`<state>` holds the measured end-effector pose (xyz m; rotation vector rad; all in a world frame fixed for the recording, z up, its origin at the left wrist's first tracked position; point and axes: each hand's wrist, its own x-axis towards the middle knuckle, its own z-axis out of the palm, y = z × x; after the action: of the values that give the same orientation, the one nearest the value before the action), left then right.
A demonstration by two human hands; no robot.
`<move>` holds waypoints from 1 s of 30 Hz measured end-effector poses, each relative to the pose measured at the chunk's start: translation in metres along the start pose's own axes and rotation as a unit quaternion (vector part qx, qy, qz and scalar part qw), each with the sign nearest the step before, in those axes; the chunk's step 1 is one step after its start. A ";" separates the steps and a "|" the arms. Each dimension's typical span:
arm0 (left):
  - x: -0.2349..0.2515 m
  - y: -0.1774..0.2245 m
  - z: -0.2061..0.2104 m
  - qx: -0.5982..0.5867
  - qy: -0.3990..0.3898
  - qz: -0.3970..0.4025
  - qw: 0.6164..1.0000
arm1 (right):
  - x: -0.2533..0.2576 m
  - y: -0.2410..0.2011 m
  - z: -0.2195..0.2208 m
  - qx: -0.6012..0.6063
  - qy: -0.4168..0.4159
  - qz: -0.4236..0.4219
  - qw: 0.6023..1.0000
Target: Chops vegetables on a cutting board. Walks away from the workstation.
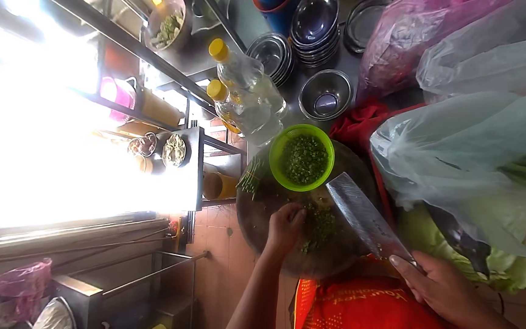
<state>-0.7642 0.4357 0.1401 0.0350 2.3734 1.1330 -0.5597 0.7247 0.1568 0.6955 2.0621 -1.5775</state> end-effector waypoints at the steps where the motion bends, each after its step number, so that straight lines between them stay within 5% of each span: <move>1: -0.005 0.000 -0.005 -0.113 -0.036 -0.024 0.993 | -0.001 0.000 -0.001 0.000 0.001 -0.002 1.000; 4: -0.023 -0.001 -0.011 -0.369 -0.123 -0.030 0.921 | -0.001 -0.002 -0.002 0.006 -0.001 -0.003 1.000; 9: -0.040 0.005 -0.007 -0.465 -0.199 -0.028 0.862 | -0.001 -0.011 -0.001 0.014 -0.002 -0.014 1.000; 11: -0.041 0.005 0.000 -0.422 -0.188 -0.036 0.886 | -0.001 -0.013 -0.002 0.022 0.000 -0.019 1.000; 15: -0.035 0.006 0.016 -0.127 -0.015 -0.035 0.991 | 0.003 -0.014 -0.002 0.031 -0.001 -0.020 0.999; 20: -0.003 0.030 0.021 0.163 0.050 -0.062 0.983 | 0.005 -0.018 -0.004 0.023 -0.005 -0.008 1.000; 26: 0.025 0.055 0.022 0.260 0.002 -0.166 0.951 | 0.005 -0.018 -0.006 0.025 -0.001 -0.003 1.000; 30: 0.028 0.030 0.003 0.025 0.013 -0.060 0.998 | 0.005 -0.016 -0.007 0.040 0.003 -0.016 0.999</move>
<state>-0.7927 0.4643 0.1487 -0.1053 2.3912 1.0245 -0.5742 0.7286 0.1670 0.6981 2.0325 -1.6872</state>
